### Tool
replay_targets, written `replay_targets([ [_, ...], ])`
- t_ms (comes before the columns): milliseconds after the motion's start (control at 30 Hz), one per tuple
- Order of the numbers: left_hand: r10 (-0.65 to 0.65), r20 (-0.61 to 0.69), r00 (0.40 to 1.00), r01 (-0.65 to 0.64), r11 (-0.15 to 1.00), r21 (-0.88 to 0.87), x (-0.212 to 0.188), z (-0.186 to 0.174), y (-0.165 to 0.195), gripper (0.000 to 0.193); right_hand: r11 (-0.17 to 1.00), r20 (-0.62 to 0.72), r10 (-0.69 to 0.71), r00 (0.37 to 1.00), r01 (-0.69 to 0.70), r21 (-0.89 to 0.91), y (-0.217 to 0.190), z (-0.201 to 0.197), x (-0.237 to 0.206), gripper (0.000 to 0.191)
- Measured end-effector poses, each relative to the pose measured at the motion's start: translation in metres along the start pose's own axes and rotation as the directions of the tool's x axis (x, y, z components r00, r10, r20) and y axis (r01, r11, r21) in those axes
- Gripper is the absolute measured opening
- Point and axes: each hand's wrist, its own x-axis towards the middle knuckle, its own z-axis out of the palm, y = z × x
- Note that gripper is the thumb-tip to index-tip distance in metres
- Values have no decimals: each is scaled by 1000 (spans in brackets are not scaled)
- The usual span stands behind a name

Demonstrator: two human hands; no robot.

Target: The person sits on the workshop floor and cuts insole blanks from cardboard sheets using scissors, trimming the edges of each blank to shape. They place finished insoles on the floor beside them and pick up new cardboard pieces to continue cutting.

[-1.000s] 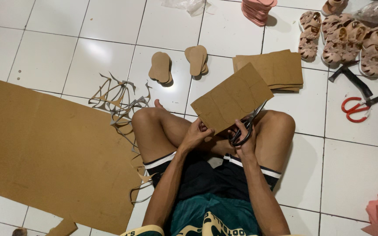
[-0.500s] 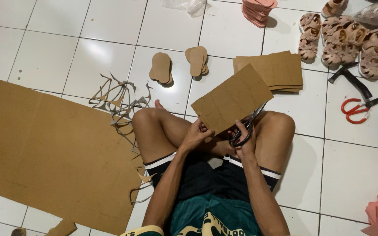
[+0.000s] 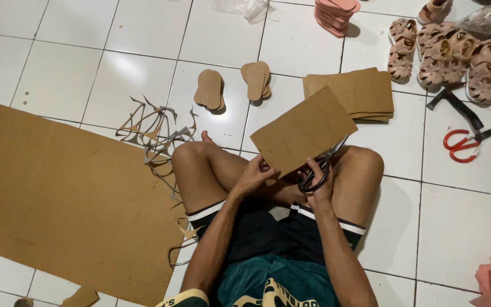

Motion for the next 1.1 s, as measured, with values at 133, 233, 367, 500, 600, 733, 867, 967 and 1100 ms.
replay_targets([
  [133,-52,31,998,41,958,283,31,-44,38,58,978,-28,126,992,-120,169,-2,-6,7,9],
  [233,179,-212,961,-1,766,643,61,-98,64,53,955,8,145,989,-142,260,-3,-10,11,4],
  [367,310,-426,850,230,509,830,85,-158,84,55,960,-71,171,983,-150,237,0,-11,16,5],
  [500,185,-628,756,521,412,747,101,-180,82,60,967,-73,130,989,-110,230,1,-10,22,8],
  [600,67,-691,720,629,358,690,114,-179,79,70,967,-73,116,991,-96,235,1,-10,26,10],
  [733,153,-691,707,639,280,716,124,-172,70,60,977,-110,127,986,-105,188,2,-8,30,11],
  [867,403,-647,647,597,260,759,128,-169,67,36,971,-100,160,982,-139,194,1,-9,29,12],
  [967,344,-700,625,476,542,692,124,-158,73,33,973,-93,150,984,-130,191,1,-12,30,8],
  [1100,118,-649,752,22,979,203,88,-123,61,36,964,-54,161,985,-145,222,4,-16,32,6],
])
